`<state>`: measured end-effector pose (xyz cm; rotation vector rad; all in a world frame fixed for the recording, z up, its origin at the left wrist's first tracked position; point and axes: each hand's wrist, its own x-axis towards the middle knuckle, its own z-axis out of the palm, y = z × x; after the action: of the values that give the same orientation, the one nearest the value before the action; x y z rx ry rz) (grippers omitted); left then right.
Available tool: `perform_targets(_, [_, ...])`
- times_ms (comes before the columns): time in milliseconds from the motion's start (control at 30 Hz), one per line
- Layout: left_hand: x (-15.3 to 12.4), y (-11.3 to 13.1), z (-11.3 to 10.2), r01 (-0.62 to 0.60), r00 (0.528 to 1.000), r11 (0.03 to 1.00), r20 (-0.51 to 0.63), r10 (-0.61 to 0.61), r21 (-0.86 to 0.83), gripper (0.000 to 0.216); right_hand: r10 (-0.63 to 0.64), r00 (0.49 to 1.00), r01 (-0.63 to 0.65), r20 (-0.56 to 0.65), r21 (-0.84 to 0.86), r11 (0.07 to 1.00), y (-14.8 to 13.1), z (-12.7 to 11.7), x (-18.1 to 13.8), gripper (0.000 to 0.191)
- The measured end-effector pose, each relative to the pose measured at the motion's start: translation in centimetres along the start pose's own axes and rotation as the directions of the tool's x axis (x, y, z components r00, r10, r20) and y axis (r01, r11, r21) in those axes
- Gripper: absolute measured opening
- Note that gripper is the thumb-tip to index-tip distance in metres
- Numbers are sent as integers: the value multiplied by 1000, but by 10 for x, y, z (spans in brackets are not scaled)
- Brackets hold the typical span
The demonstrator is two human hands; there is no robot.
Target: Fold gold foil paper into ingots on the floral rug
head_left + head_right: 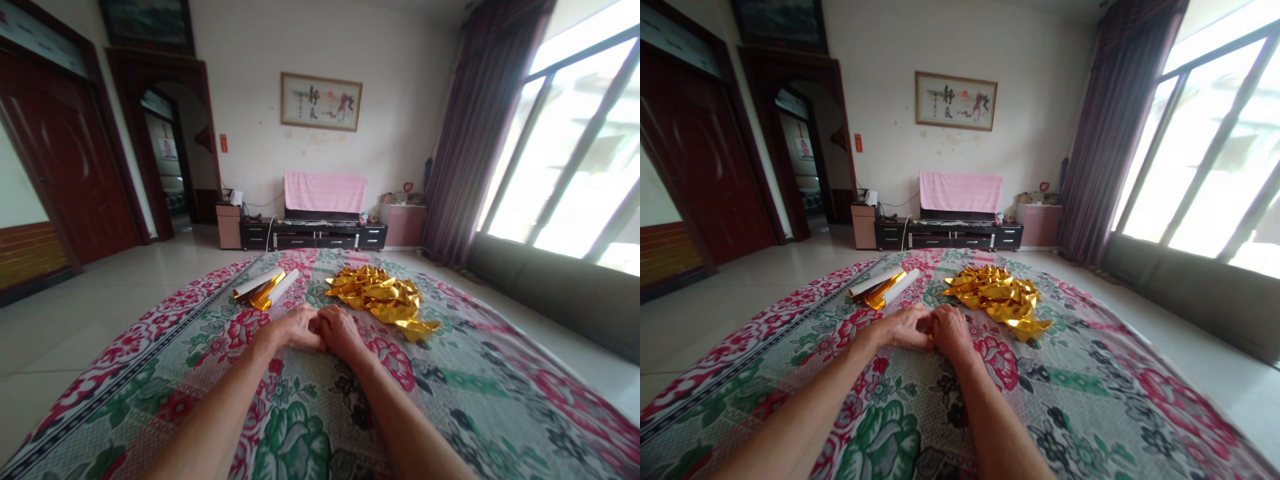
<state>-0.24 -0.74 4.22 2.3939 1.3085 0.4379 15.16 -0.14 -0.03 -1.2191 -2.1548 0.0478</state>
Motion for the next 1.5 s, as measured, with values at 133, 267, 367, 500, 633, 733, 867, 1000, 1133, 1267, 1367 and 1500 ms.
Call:
perform_targets(133, [6, -18, 3, 135, 981, 988, -129, -143, -72, 23, 8, 1000, -8, -3, -24, 1000, -2, -1, -2, 18])
perform_targets(267, [11, -29, 12, 375, 864, 903, -432, -258, 211, 22, 27, 1000, -27, -8, -36, 999, -3, -1, -3, 18])
perform_targets(367, [15, -26, 16, 438, 845, 855, -451, -287, 276, 28, 24, 1000, -24, -2, -27, 999, -4, -2, -3, 20])
perform_targets(500, [24, -18, 13, 491, 840, 834, -393, -375, 253, 28, -14, 1000, 14, 14, 20, 1000, -7, -8, -4, 16])
perform_targets(633, [33, -17, 6, 508, 854, 838, -243, -460, 197, 24, 4, 1000, -5, 24, 35, 999, -9, -12, -5, 5])
perform_targets(733, [37, -19, 7, 524, 842, 835, -253, -477, 168, 20, -5, 999, 4, 33, 44, 999, -7, -12, -5, 7])
perform_targets(867, [38, -24, 12, 489, 833, 867, -347, -431, 98, 21, -19, 999, 17, 27, 46, 999, -4, -10, -6, 7])
perform_targets(1000, [35, -27, 14, 441, 840, 897, -368, -400, 32, 20, -26, 999, 25, 26, 51, 998, -4, -10, -7, 7])
perform_targets(1133, [32, -29, 14, 371, 855, 928, -378, -355, -34, 15, -29, 999, 27, 27, 57, 998, -5, -10, -7, 7])
perform_targets(1267, [30, -32, 15, 209, 893, 975, -391, -222, -76, 13, -36, 999, 35, 18, 58, 998, -4, -9, -7, 8])
perform_targets(1367, [29, -36, 16, 136, 902, 987, -401, -157, -80, 16, -30, 999, 29, 14, 43, 999, -3, -9, -6, 11])
perform_targets(1500, [29, -37, 18, 126, 916, 990, -375, -143, -69, 23, -22, 1000, 21, 20, 36, 999, -4, -8, -5, 10])
